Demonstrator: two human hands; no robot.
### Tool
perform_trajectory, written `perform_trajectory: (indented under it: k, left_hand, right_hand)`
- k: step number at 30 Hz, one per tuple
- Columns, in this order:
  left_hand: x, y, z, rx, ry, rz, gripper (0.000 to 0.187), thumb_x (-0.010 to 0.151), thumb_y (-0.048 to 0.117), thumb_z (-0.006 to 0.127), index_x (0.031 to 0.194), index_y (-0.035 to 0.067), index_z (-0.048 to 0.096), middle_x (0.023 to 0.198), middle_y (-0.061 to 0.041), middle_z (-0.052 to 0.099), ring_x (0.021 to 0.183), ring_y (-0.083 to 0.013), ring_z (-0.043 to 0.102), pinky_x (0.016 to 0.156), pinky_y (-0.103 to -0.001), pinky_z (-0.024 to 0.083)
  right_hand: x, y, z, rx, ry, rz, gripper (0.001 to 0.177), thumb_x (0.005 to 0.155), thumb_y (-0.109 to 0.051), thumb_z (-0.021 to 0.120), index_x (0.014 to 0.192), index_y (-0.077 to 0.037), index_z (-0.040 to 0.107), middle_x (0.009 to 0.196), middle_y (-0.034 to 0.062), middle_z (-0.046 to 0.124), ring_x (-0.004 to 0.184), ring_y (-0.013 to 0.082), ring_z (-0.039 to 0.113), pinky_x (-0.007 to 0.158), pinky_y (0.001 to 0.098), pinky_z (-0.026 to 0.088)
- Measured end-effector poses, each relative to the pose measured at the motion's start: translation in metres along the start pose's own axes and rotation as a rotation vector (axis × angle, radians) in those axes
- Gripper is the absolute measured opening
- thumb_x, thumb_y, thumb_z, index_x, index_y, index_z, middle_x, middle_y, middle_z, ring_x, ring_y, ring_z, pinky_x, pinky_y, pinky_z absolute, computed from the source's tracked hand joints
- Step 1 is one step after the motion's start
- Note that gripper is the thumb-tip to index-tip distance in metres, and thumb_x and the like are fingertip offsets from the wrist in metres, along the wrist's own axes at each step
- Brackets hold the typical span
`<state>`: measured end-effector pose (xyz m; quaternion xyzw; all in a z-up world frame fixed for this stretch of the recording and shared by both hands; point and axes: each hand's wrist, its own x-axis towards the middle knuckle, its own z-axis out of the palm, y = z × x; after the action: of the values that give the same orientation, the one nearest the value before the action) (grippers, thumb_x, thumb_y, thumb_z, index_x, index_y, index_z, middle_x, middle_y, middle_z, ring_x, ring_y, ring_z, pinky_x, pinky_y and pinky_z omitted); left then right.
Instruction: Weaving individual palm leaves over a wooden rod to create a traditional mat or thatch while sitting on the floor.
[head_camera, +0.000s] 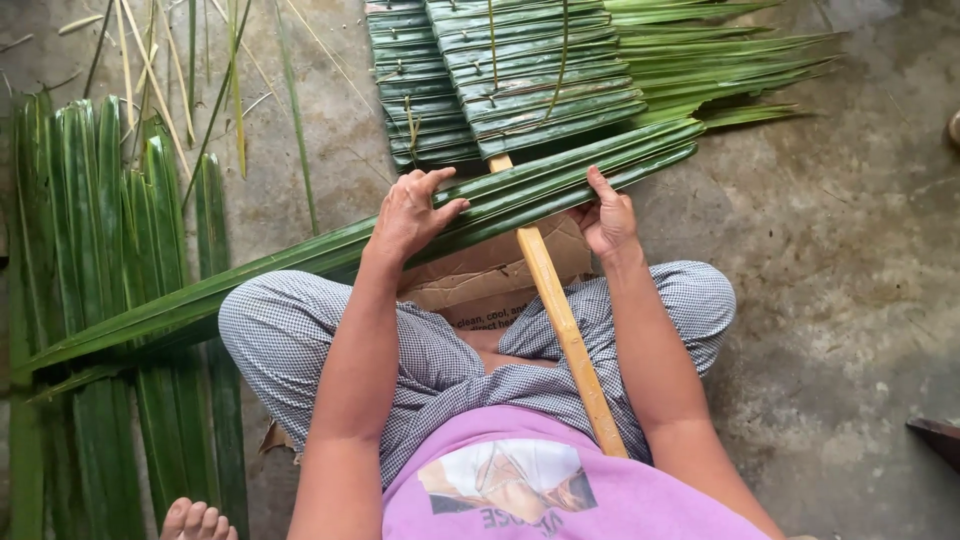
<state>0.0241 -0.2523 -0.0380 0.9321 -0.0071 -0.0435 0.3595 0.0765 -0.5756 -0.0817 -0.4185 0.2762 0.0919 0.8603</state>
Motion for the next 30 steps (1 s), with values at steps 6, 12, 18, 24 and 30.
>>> perform_trajectory:
  k: [6, 12, 18, 24, 30]
  left_hand:
    - [-0.004, 0.007, -0.001, -0.011, -0.026, 0.012, 0.051, 0.085, 0.046, 0.079, 0.130, 0.024, 0.070, 0.103, -0.016, 0.069, 0.104, -0.0387, 0.066, 0.093, -0.052, 0.053]
    - [-0.004, 0.006, 0.000, 0.003, -0.042, 0.034, 0.052, 0.084, 0.048, 0.079, 0.130, 0.025, 0.070, 0.104, -0.014, 0.069, 0.102, -0.0371, 0.065, 0.093, -0.049, 0.052]
    - [-0.006, 0.010, -0.005, 0.006, -0.073, 0.015, 0.058, 0.081, 0.051, 0.081, 0.132, 0.025, 0.070, 0.106, -0.014, 0.069, 0.104, -0.0368, 0.065, 0.095, -0.049, 0.051]
    - [-0.005, 0.006, -0.006, 0.010, -0.143, -0.025, 0.068, 0.079, 0.053, 0.082, 0.139, 0.027, 0.064, 0.111, -0.015, 0.068, 0.108, -0.0381, 0.064, 0.097, -0.050, 0.050]
    - [-0.005, 0.009, -0.005, 0.009, -0.142, -0.034, 0.064, 0.078, 0.055, 0.083, 0.136, 0.031, 0.066, 0.109, -0.014, 0.068, 0.107, -0.0366, 0.064, 0.095, -0.049, 0.052]
  right_hand:
    - [-0.003, -0.001, 0.003, 0.002, 0.008, 0.001, 0.024, 0.089, -0.017, 0.083, 0.091, 0.002, 0.067, 0.090, 0.0217, 0.074, 0.076, 0.0396, 0.078, 0.066, 0.0554, 0.068]
    - [-0.001, -0.001, 0.002, -0.004, 0.016, 0.014, 0.024, 0.088, -0.016, 0.083, 0.091, 0.000, 0.067, 0.090, 0.0213, 0.075, 0.076, 0.0393, 0.078, 0.067, 0.0556, 0.067]
    - [-0.002, -0.002, 0.006, 0.005, 0.012, 0.014, 0.024, 0.088, -0.016, 0.083, 0.091, 0.001, 0.067, 0.091, 0.0227, 0.075, 0.076, 0.0403, 0.078, 0.067, 0.0568, 0.067]
    - [0.012, 0.005, -0.009, 0.026, 0.012, -0.007, 0.023, 0.089, -0.016, 0.083, 0.093, -0.001, 0.067, 0.093, 0.0222, 0.076, 0.079, 0.0407, 0.078, 0.070, 0.0569, 0.067]
    - [0.011, 0.004, -0.004, 0.053, -0.001, -0.007, 0.022, 0.089, -0.016, 0.082, 0.094, 0.000, 0.068, 0.095, 0.0221, 0.076, 0.082, 0.0421, 0.078, 0.072, 0.0593, 0.066]
